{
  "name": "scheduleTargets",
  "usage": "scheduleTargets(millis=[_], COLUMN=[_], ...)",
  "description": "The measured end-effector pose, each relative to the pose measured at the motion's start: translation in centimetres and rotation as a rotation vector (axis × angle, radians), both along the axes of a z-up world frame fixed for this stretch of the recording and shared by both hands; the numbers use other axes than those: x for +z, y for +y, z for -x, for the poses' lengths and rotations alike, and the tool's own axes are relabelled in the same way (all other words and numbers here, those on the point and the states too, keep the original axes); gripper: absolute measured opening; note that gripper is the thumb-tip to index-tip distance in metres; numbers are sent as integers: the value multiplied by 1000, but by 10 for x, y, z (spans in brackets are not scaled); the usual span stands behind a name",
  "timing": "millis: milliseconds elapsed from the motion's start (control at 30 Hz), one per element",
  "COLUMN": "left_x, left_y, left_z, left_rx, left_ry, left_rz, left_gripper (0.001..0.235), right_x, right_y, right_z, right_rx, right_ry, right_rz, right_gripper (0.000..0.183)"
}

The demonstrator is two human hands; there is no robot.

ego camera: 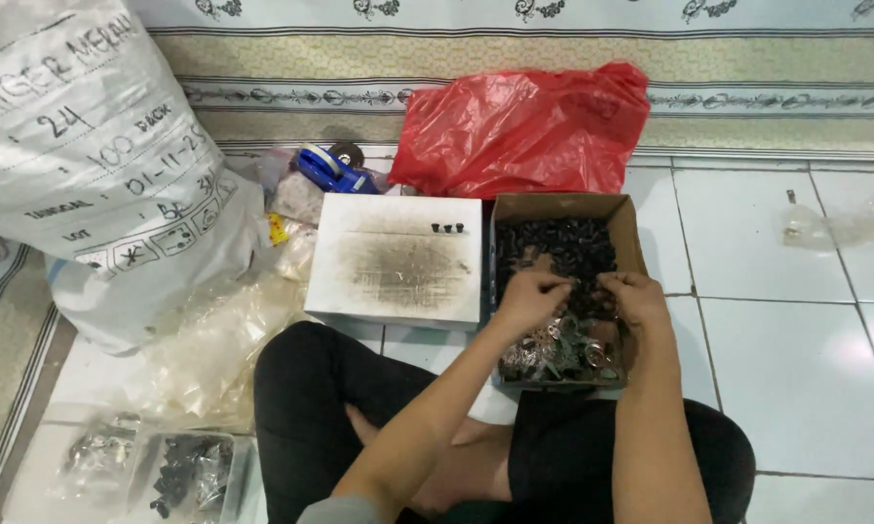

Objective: The person sits on the floor and packs small black plastic parts into clear plastic bags. They pick parts from a cardboard box, place them into bags, and seal the bags. The person also uses a tape dispenser to seal a bag and places the finished packages into a nearby container.

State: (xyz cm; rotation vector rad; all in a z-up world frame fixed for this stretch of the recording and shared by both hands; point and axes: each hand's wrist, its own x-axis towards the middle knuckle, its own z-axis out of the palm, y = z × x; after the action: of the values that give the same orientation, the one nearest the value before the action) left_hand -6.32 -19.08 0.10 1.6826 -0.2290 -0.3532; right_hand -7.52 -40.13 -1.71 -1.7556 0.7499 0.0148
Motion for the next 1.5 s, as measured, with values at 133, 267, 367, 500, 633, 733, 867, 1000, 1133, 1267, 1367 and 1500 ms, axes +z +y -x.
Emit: scheduleTargets(millis=[133,267,367,500,633,733,867,1000,1133,1267,1367,1500], left_x=[73,86,106,121,134,139,137,144,140,128,117,111], left_y=[103,184,222,252,262,262,261,261,257,252,248,241], left_z=[45,86,121,150,163,168,172,171,177,180,178,170], left_rx=[95,188,238,278,286,283,256,236,209,249,263,285], left_ry=[175,160,122,24,-12,-6,-79,-157,-201,-221,-197,-172], left_rz=[147,367,463,454,482,536,484,431,400,366,369,395], left_gripper=[27,24,21,19,19,17,15,15,15,16,16,16], right_x=[36,83,110,140,153,161,168,161,167,171,173,163], right_y=[44,139,204,268,291,300,302,296,300,301,304,301], right_z=[34,80,113,137,148,152,163,168,173,171,173,165], right_rx=[30,120,272,449,509,506,500,507,502,484,466,426], right_ry=[-161,-356,-421,-480,-544,-557,-580,-582,-574,-565,-544,-540], right_rz=[-154,-406,-437,-354,-275,-198,-134,-92,-75,-27,6,2], right_gripper=[35,16,11,13,14,13,10,9,8,5,3,3])
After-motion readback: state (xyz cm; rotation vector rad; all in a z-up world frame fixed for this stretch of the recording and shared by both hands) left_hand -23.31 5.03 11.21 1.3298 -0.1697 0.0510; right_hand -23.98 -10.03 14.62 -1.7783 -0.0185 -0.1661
